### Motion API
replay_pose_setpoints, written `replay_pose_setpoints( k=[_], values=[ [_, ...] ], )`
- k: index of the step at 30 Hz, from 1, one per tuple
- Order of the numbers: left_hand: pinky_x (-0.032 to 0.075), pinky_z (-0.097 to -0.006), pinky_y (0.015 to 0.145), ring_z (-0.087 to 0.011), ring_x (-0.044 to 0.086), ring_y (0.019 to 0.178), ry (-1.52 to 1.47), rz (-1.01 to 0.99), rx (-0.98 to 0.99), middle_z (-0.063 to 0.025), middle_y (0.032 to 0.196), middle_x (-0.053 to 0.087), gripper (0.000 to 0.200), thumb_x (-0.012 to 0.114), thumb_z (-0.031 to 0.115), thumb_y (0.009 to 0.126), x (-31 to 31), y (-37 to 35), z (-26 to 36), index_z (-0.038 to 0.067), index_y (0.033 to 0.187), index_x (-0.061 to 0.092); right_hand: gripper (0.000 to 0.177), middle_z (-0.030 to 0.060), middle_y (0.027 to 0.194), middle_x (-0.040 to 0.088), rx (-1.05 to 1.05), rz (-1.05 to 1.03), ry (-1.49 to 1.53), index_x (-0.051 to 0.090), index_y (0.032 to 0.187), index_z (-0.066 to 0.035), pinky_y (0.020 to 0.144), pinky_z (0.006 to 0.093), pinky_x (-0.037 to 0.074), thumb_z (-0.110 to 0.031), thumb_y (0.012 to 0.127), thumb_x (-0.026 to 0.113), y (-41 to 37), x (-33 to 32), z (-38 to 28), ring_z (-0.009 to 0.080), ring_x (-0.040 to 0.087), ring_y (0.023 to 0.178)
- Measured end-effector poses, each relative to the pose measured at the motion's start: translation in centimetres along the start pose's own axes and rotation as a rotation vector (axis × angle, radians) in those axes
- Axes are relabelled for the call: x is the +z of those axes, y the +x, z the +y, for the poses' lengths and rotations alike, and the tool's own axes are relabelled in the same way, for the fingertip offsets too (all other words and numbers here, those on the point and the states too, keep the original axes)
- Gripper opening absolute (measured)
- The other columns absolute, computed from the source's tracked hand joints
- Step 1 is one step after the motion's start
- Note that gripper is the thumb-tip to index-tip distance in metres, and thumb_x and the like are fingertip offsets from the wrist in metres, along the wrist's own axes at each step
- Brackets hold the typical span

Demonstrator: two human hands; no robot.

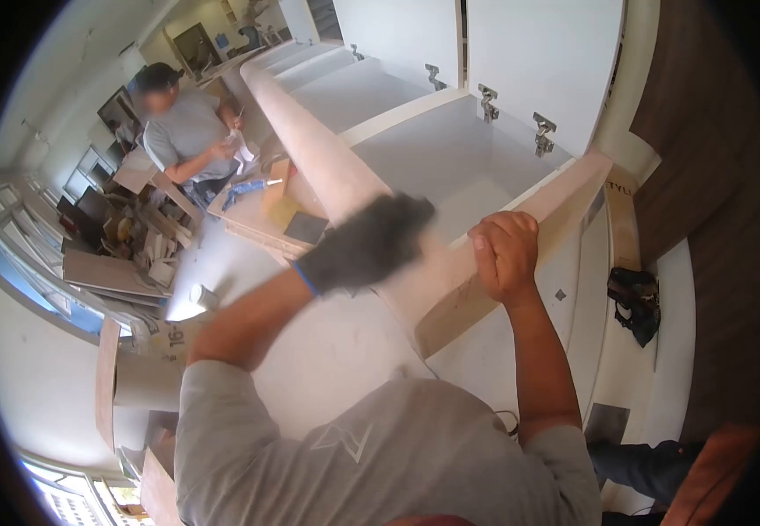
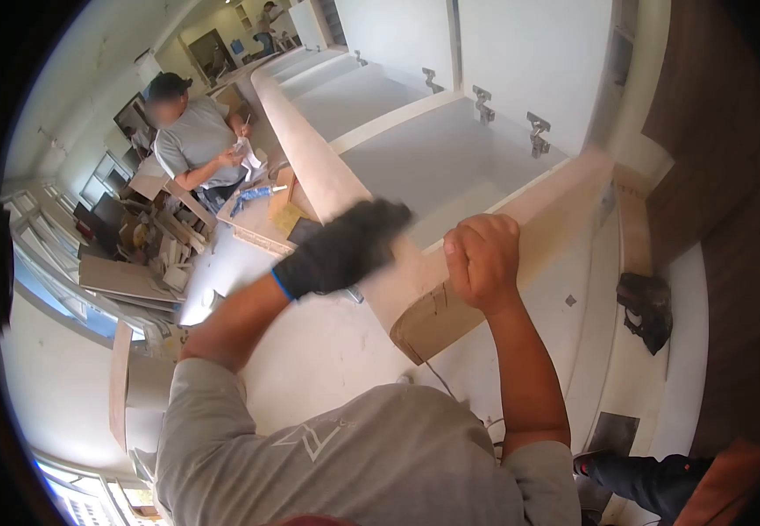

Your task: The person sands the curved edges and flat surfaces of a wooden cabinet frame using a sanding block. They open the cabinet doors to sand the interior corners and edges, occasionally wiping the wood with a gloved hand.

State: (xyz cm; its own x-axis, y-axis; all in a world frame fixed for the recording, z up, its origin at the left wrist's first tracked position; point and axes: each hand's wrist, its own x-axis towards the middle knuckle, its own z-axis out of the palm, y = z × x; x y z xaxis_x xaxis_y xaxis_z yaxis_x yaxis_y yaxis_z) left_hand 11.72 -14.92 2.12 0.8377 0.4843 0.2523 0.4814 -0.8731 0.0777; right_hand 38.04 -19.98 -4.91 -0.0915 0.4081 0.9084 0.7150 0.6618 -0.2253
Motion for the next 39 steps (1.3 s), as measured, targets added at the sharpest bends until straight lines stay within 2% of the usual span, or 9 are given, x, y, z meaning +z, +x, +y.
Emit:
replay_pose_setpoints(
  k=[3, 7, 10, 13, 21, 33, 34, 37, 39],
  values=[
    [0.039, -0.0502, 0.123, -0.0364, 0.050, 0.148, -0.073, -0.061, 0.243, -0.0193, 0.155, 0.057, 0.059, 0.071, 0.024, 0.102, -0.5, -0.3, 0.7, 0.003, 0.154, 0.054, 0.013, 0.0070, 0.090, 0.068, 0.019, -0.020, 0.011, 0.069, 0.084, -0.010, 0.092, 0.0470, 0.041, -0.017, 0.094, 0.065, -0.1, -0.2, -0.4, 0.0298, 0.064, 0.092],
    [0.052, -0.0475, 0.106, -0.0388, 0.069, 0.117, 0.034, 0.050, -0.225, -0.0178, 0.128, 0.073, 0.043, 0.060, 0.021, 0.105, -1.9, -0.4, -7.2, 0.006, 0.145, 0.062, 0.016, 0.0082, 0.091, 0.070, 0.073, -0.089, 0.032, 0.071, 0.083, -0.010, 0.089, 0.0478, 0.042, -0.023, 0.092, 0.069, -0.1, -0.5, -0.8, 0.0306, 0.065, 0.092],
    [0.048, -0.0405, 0.116, -0.0358, 0.065, 0.131, -0.372, 0.217, -0.286, -0.0192, 0.142, 0.068, 0.045, 0.056, 0.022, 0.111, -1.0, -1.7, -5.8, 0.012, 0.155, 0.058, 0.022, 0.0113, 0.098, 0.074, 0.267, -0.401, 0.048, 0.077, 0.085, -0.011, 0.097, 0.0535, 0.044, -0.032, 0.092, 0.072, 1.8, -1.9, -1.2, 0.0329, 0.068, 0.098],
    [0.041, -0.0477, 0.121, -0.0400, 0.056, 0.139, -0.037, 0.388, -0.199, -0.0175, 0.148, 0.064, 0.043, 0.052, 0.016, 0.110, 3.9, -0.6, -4.5, 0.008, 0.152, 0.059, 0.032, 0.0166, 0.103, 0.075, 0.299, -0.685, -0.038, 0.080, 0.091, -0.010, 0.108, 0.0672, 0.039, -0.040, 0.095, 0.071, 3.4, -0.8, -2.6, 0.0397, 0.069, 0.108],
    [0.026, -0.0432, 0.132, -0.0305, 0.043, 0.157, -0.267, 0.545, -0.444, -0.0166, 0.163, 0.055, 0.050, 0.042, 0.020, 0.113, 6.7, -1.8, -4.6, -0.004, 0.156, 0.054, 0.026, 0.0196, 0.108, 0.077, 0.333, -0.897, 0.048, 0.081, 0.098, -0.005, 0.094, 0.0555, 0.045, -0.026, 0.092, 0.068, 5.0, 0.4, -2.4, 0.0366, 0.071, 0.110],
    [0.029, -0.0416, 0.131, -0.0287, 0.040, 0.159, -0.323, 0.540, -0.622, -0.0189, 0.169, 0.046, 0.055, 0.040, 0.022, 0.115, 5.4, -1.2, -1.7, -0.008, 0.160, 0.047, 0.029, 0.0218, 0.116, 0.077, 0.012, -1.227, 0.257, 0.080, 0.109, 0.002, 0.092, 0.0561, 0.052, -0.012, 0.084, 0.075, 7.4, 3.0, -0.6, 0.0383, 0.072, 0.113],
    [0.031, -0.0373, 0.130, -0.0192, 0.044, 0.157, 0.402, 0.178, -0.627, -0.0100, 0.172, 0.044, 0.057, 0.034, 0.013, 0.115, 6.5, -4.6, -5.5, 0.003, 0.171, 0.030, 0.029, 0.0215, 0.114, 0.077, 0.001, -1.204, 0.328, 0.080, 0.109, 0.002, 0.091, 0.0542, 0.054, -0.009, 0.082, 0.077, 7.7, 2.2, -0.2, 0.0377, 0.074, 0.109],
    [0.032, -0.0385, 0.130, -0.0236, 0.045, 0.156, 0.548, 0.040, -0.658, -0.0122, 0.171, 0.046, 0.056, 0.040, 0.014, 0.113, 7.3, -8.7, -8.3, 0.002, 0.168, 0.038, 0.030, 0.0208, 0.113, 0.077, -0.012, -1.204, 0.405, 0.081, 0.107, 0.001, 0.091, 0.0512, 0.056, -0.009, 0.079, 0.080, 7.5, 3.7, -0.2, 0.0383, 0.074, 0.107],
    [0.034, -0.0376, 0.129, -0.0258, 0.046, 0.155, 0.057, 0.367, -0.804, -0.0163, 0.168, 0.049, 0.054, 0.044, 0.016, 0.113, 6.0, -3.5, -3.6, -0.004, 0.162, 0.044, 0.029, 0.0211, 0.108, 0.078, 0.050, -1.192, 0.419, 0.082, 0.104, 0.001, 0.089, 0.0494, 0.057, -0.009, 0.077, 0.082, 7.4, 4.8, -0.5, 0.0391, 0.075, 0.105]
  ],
)
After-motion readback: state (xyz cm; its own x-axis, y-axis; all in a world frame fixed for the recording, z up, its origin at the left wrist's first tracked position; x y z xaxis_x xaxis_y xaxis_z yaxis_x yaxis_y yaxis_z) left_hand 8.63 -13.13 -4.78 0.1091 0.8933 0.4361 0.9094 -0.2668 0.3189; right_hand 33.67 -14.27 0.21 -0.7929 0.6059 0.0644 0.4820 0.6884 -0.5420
